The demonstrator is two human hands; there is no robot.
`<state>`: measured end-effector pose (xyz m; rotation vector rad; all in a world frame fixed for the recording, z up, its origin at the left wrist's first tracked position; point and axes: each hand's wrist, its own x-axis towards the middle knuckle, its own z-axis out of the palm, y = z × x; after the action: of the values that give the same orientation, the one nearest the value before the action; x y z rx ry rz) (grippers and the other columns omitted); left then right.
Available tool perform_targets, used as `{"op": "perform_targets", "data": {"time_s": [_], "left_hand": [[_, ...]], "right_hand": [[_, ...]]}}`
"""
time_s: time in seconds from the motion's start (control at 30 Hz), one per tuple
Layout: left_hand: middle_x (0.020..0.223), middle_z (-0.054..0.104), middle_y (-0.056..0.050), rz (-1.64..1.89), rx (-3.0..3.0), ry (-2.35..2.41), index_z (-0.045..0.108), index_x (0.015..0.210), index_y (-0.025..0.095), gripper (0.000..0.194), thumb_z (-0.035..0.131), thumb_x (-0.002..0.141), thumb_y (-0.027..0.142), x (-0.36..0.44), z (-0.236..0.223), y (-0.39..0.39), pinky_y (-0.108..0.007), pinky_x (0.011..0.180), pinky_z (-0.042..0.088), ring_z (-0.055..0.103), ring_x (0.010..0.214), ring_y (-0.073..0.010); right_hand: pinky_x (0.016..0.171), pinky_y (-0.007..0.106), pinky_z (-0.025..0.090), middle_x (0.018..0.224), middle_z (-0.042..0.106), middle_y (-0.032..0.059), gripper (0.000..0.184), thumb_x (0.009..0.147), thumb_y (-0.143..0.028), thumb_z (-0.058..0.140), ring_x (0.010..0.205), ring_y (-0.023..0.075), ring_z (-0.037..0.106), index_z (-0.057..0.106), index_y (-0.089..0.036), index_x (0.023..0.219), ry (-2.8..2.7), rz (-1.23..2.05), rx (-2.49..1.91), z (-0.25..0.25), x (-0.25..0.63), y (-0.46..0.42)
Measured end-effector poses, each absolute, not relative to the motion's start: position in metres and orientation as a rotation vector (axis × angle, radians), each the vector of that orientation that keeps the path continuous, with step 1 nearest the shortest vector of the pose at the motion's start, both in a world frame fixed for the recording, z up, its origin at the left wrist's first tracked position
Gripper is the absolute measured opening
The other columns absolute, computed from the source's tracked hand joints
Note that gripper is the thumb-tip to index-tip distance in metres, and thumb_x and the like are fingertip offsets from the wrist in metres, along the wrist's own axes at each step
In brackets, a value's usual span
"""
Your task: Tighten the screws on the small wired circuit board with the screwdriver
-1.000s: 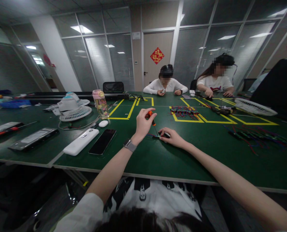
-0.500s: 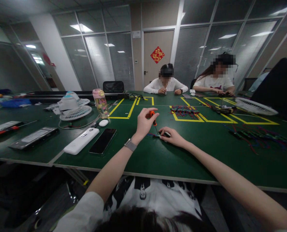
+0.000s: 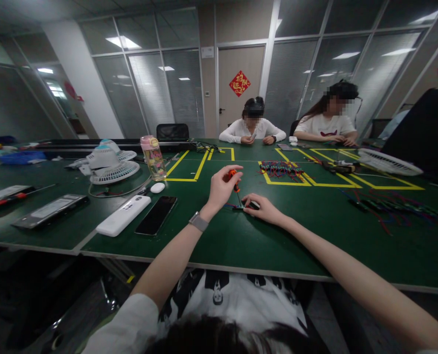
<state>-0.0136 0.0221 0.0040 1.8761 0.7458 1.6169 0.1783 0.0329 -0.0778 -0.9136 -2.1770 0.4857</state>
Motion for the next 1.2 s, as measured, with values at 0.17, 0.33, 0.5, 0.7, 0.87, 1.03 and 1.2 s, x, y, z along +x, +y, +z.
{"op": "perform_targets", "data": {"time_s": [0.17, 0.33, 0.5, 0.7, 0.87, 1.03, 1.2], "left_hand": [[0.094, 0.064, -0.004, 1.65, 2.171, 0.873, 0.067, 0.108, 0.022, 0.023, 0.052, 0.092, 0.028, -0.015, 0.002, 0.02, -0.029, 0.083, 0.05, 0.061, 0.085, -0.0149], [0.118, 0.056, -0.009, 1.569, 1.835, 0.636, 0.052, 0.127, 0.021, 0.036, 0.036, 0.095, 0.02, -0.008, -0.003, 0.029, -0.028, 0.081, 0.054, 0.064, 0.099, -0.0151], [0.1, 0.064, -0.005, 1.743, 1.948, 0.898, 0.06, 0.113, 0.021, 0.026, 0.059, 0.088, 0.029, -0.01, -0.008, 0.028, -0.028, 0.08, 0.053, 0.064, 0.088, -0.0158], [0.118, 0.058, -0.011, 1.739, 2.261, 1.072, 0.048, 0.134, 0.021, 0.039, 0.041, 0.097, 0.029, -0.012, -0.003, 0.015, -0.034, 0.093, 0.046, 0.057, 0.105, -0.0202], [0.114, 0.06, -0.009, 1.758, 2.054, 0.947, 0.052, 0.131, 0.021, 0.037, 0.04, 0.096, 0.023, -0.008, -0.007, 0.022, -0.029, 0.085, 0.05, 0.062, 0.094, -0.0158], [0.092, 0.06, -0.002, 1.788, 1.96, 0.863, 0.065, 0.114, 0.023, 0.029, 0.062, 0.087, 0.031, -0.008, -0.008, 0.024, -0.022, 0.073, 0.051, 0.061, 0.08, -0.0122], [0.104, 0.063, -0.006, 1.768, 1.935, 0.936, 0.06, 0.124, 0.021, 0.032, 0.048, 0.094, 0.024, -0.009, -0.003, 0.021, -0.026, 0.086, 0.048, 0.06, 0.093, -0.0141]], "right_hand": [[0.088, 0.039, 0.047, 0.103, 0.067, 0.0085, 0.009, 0.08, -0.027, 0.063, 0.094, 0.0228, 0.064, 0.059, -0.02, 0.076, -2.176, 0.489, -0.916, -0.076, 0.178, 0.032], [0.087, 0.038, 0.047, 0.103, 0.067, 0.0089, 0.009, 0.08, -0.027, 0.063, 0.094, 0.0229, 0.064, 0.059, -0.02, 0.076, -2.189, 0.484, -0.913, -0.077, 0.178, 0.032], [0.088, 0.039, 0.047, 0.103, 0.067, 0.0084, 0.008, 0.079, -0.026, 0.064, 0.094, 0.023, 0.063, 0.06, -0.02, 0.077, -2.181, 0.469, -0.92, -0.078, 0.178, 0.033], [0.088, 0.039, 0.047, 0.103, 0.067, 0.0083, 0.008, 0.079, -0.026, 0.064, 0.094, 0.023, 0.064, 0.059, -0.02, 0.076, -2.185, 0.469, -0.909, -0.078, 0.178, 0.033], [0.088, 0.039, 0.047, 0.103, 0.067, 0.0086, 0.009, 0.08, -0.028, 0.063, 0.095, 0.0237, 0.063, 0.058, -0.02, 0.076, -2.188, 0.466, -0.913, -0.078, 0.178, 0.033], [0.088, 0.04, 0.047, 0.103, 0.067, 0.0082, 0.01, 0.08, -0.027, 0.063, 0.094, 0.0232, 0.063, 0.057, -0.021, 0.075, -2.186, 0.469, -0.917, -0.078, 0.178, 0.032], [0.088, 0.039, 0.047, 0.104, 0.066, 0.0088, 0.01, 0.08, -0.027, 0.063, 0.094, 0.0233, 0.063, 0.057, -0.02, 0.075, -2.195, 0.463, -0.919, -0.077, 0.178, 0.031]]}}
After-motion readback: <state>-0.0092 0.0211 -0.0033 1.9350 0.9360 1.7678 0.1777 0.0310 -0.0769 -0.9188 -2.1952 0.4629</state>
